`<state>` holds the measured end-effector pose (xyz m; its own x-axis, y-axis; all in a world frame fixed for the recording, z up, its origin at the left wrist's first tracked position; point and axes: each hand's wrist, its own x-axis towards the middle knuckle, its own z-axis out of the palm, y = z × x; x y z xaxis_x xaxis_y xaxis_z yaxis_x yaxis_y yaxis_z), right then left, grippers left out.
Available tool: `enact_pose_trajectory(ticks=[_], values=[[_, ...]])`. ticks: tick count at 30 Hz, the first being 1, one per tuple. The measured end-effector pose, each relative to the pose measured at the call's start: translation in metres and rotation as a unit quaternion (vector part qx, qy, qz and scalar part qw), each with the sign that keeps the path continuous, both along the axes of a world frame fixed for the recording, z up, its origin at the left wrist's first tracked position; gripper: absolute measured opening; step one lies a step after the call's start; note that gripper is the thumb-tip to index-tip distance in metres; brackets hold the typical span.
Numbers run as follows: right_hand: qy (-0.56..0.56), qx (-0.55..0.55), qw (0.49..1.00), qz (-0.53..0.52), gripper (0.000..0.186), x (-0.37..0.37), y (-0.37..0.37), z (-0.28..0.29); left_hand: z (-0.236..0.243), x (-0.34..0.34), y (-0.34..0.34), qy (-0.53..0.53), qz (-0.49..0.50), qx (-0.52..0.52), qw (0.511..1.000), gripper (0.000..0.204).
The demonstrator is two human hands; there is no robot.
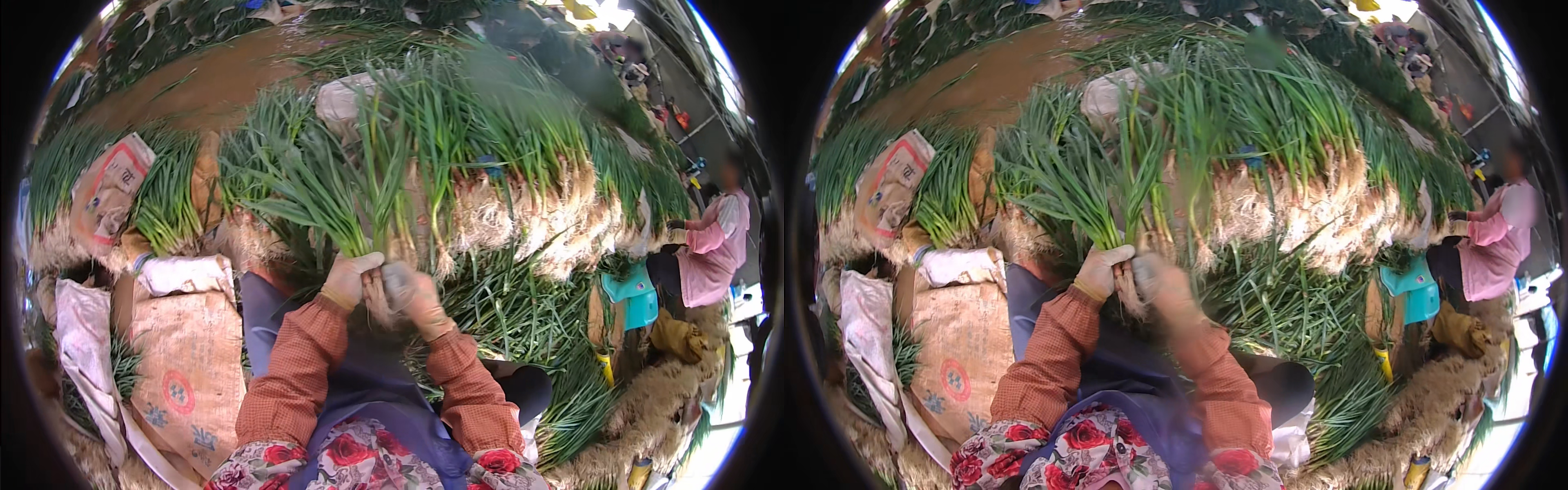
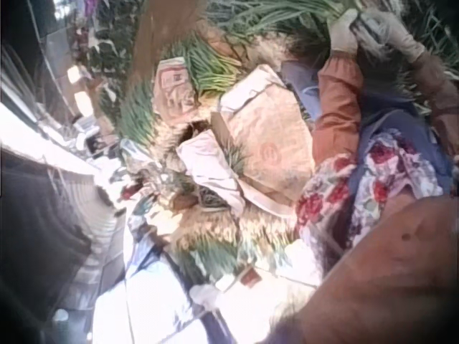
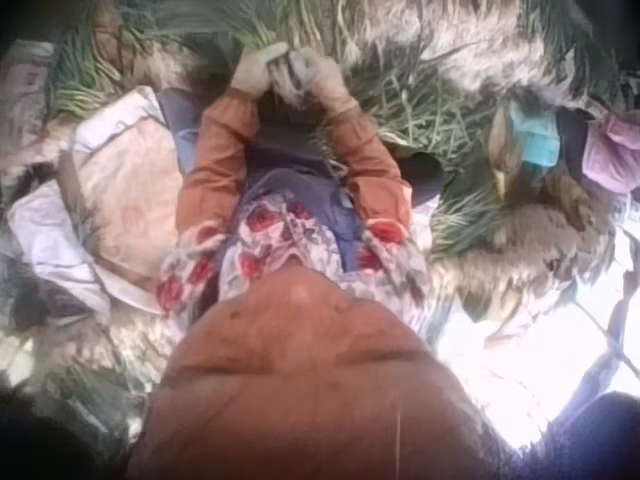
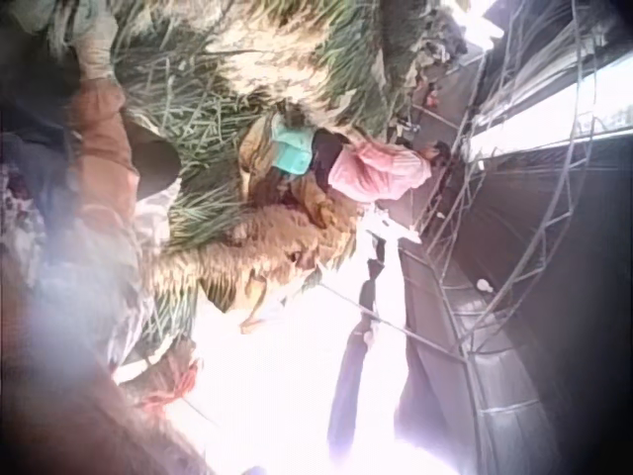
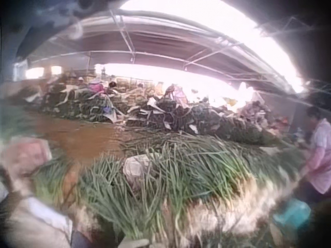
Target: The person sits among large piles of green onions and repeatedly trims the root ends and lower stalks by hand. They gather bunches, remove unwanted parts, and place trimmed onions aside while continuing the process.
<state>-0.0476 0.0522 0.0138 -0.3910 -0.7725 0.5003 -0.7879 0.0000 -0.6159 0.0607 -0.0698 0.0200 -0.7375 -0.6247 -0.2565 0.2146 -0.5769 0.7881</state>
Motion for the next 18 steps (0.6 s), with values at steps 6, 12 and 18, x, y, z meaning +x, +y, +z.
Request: enact_pose_trajectory(ticks=[6,12,18], values=[[-0.053,0.397,0.915,0.037,0.031,-0.025,0.028,0.03,-0.005,0.018,0.003,0.016,0.027,-0.022,0.999,0.011],[-0.607,0.201,0.768,0.043,0.022,0.014,-0.023,0.062,0.025,0.031,0.04,-0.038,-0.042,-0.003,0.998,0.014],[-0.67,-0.102,0.735,-0.03,0.019,0.025,-0.009,0.055,0.007,0.047,0.024,0.03,-0.021,0.007,0.999,0.011]])
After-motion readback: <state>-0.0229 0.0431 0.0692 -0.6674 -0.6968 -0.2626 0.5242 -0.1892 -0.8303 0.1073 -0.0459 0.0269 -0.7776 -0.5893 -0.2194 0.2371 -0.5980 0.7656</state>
